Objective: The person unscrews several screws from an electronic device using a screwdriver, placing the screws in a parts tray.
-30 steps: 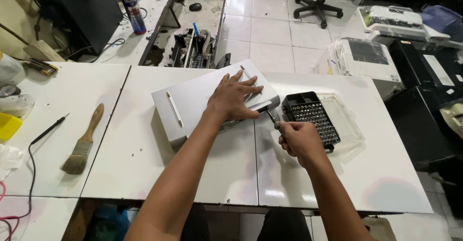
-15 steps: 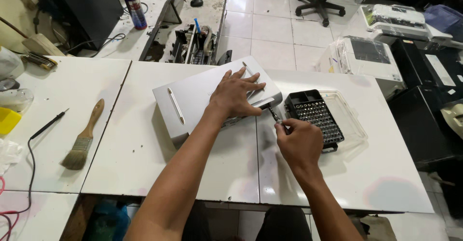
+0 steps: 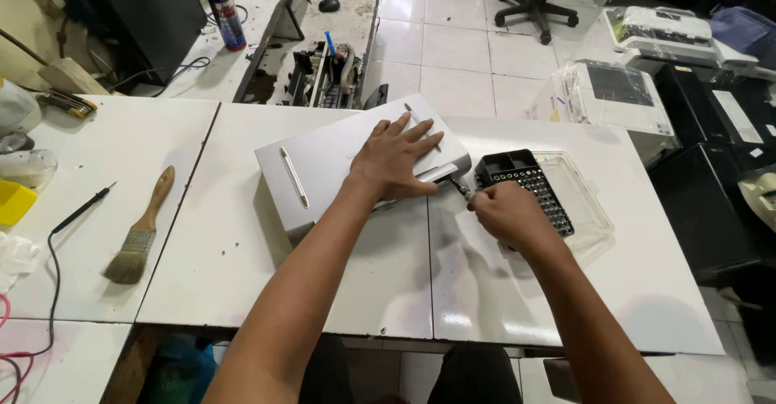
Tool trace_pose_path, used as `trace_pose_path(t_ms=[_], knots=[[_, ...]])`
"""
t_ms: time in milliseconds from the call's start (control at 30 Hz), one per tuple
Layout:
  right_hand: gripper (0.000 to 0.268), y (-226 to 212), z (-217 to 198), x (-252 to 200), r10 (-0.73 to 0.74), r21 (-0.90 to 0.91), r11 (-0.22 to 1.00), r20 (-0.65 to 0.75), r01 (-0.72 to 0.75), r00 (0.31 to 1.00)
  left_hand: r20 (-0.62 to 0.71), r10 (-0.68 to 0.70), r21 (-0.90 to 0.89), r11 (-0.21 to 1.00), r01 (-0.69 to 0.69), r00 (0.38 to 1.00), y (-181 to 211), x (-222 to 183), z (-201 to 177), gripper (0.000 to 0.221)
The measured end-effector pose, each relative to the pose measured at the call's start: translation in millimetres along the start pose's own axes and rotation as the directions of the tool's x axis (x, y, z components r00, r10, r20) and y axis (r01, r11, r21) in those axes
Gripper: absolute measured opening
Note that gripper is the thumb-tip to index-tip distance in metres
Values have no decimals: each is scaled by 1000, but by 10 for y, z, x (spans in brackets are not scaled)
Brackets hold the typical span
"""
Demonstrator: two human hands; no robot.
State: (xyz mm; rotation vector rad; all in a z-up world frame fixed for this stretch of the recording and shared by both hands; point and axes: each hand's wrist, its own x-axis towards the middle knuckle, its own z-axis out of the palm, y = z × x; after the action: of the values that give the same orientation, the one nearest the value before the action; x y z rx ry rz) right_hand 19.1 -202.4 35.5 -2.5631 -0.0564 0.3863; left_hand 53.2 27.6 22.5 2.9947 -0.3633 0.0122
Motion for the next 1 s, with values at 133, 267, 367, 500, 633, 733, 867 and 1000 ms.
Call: trace_pose_path(t_ms=[133,267,367,500,633,733,867,1000], knots=[[47,-457,-339,-482,101,309,939,178,-153,979,-17,13,-38,999,-13,1000,-120,141,93,94],[44,-410,-262,-434,116,337,927,163,-166,980,-45,-4,-81,997,1,999,-204,191,74,90],[39,-321,-219,-347,104,266,956,78,-122,991,-53,30,-84,996,-34,998,-187,180,66,92],[32,-247,-151,-339,64,189,981,-59,-52,996,-26,50,-109,993,-53,998,-170,199,86,90],[28,48,87,-59,-10,129,991,-156,31,988,-27,58,-120,991,-61,998,-172,225,110,91],[25,112,174,-27,-42,72,996,-226,60,973,-32,60,-141,988,-64,998,-172,228,110,91],[22,114,359,-54,-150,-52,989,-398,141,905,-50,42,-160,986,-49,998,-156,234,102,92],[18,-2,478,-156,-292,-271,947,-489,175,822,-72,29,-163,986,-41,997,-169,236,95,93]])
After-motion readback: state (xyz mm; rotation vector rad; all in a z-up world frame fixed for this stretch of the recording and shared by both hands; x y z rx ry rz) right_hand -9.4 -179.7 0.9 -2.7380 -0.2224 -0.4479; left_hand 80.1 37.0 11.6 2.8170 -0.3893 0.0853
